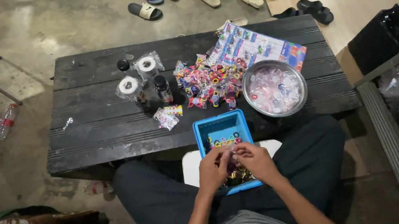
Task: Sorting and inspecting small colorful trinkets from a blue tray on a low table
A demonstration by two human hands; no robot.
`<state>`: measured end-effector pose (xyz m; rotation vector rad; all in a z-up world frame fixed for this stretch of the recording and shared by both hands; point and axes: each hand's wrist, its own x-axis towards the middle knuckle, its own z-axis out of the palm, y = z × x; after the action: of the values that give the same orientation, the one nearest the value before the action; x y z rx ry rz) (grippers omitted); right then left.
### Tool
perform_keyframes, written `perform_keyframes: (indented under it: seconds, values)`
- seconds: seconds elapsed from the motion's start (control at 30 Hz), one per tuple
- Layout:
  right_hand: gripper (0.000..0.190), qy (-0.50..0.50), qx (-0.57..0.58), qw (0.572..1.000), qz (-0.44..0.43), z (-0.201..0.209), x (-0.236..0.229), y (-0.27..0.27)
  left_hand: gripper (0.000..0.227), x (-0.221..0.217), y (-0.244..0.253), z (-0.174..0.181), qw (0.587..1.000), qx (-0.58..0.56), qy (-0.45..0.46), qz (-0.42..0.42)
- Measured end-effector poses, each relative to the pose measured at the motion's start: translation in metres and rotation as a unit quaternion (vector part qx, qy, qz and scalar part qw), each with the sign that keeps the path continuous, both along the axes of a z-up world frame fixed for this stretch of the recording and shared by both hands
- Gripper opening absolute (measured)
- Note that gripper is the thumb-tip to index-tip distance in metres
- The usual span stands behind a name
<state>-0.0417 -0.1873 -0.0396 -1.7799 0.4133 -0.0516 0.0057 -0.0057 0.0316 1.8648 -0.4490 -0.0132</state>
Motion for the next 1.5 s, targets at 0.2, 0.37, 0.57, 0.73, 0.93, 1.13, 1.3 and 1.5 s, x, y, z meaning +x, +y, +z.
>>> perform_keyframes:
  seconds: [0.2, 0.37, 0.57, 0.73, 0.93, 1.13, 1.3, 1.5]
  values:
    - [0.034, 0.017, 0.036, 0.999, 0.0, 0.015, -0.005, 0.007, 0.008, 0.002, 0.002, 0.002, 0.998, -0.059, 0.008, 0.011]
    - [0.033, -0.03, 0.025, 0.999, -0.017, 0.068, -0.006, 0.024, 0.006, 0.006, -0.001, -0.013, 0.997, -0.07, 0.009, 0.025]
    - [0.037, -0.182, -0.179, 0.966, 0.04, 0.088, -0.016, 0.025, 0.012, 0.003, -0.004, -0.022, 0.997, -0.059, -0.034, 0.036]
    - [0.032, -0.23, -0.276, 0.93, 0.077, 0.101, -0.021, 0.027, 0.017, -0.001, -0.003, -0.029, 0.997, -0.038, -0.061, 0.027]
    - [0.028, -0.232, -0.344, 0.905, 0.097, 0.088, -0.017, 0.02, 0.019, -0.001, 0.0, -0.036, 0.989, 0.0, -0.145, 0.001]
    - [0.027, -0.189, -0.294, 0.931, 0.106, 0.076, -0.018, 0.014, 0.02, 0.001, 0.005, -0.029, 0.982, 0.014, -0.186, -0.033]
    - [0.024, -0.147, -0.267, 0.942, 0.138, 0.078, -0.018, 0.012, 0.017, 0.001, 0.007, -0.023, 0.977, 0.033, -0.208, -0.045]
    - [0.033, -0.064, -0.108, 0.989, 0.078, 0.085, -0.018, 0.005, 0.052, 0.001, 0.009, -0.01, 0.978, 0.008, -0.207, -0.027]
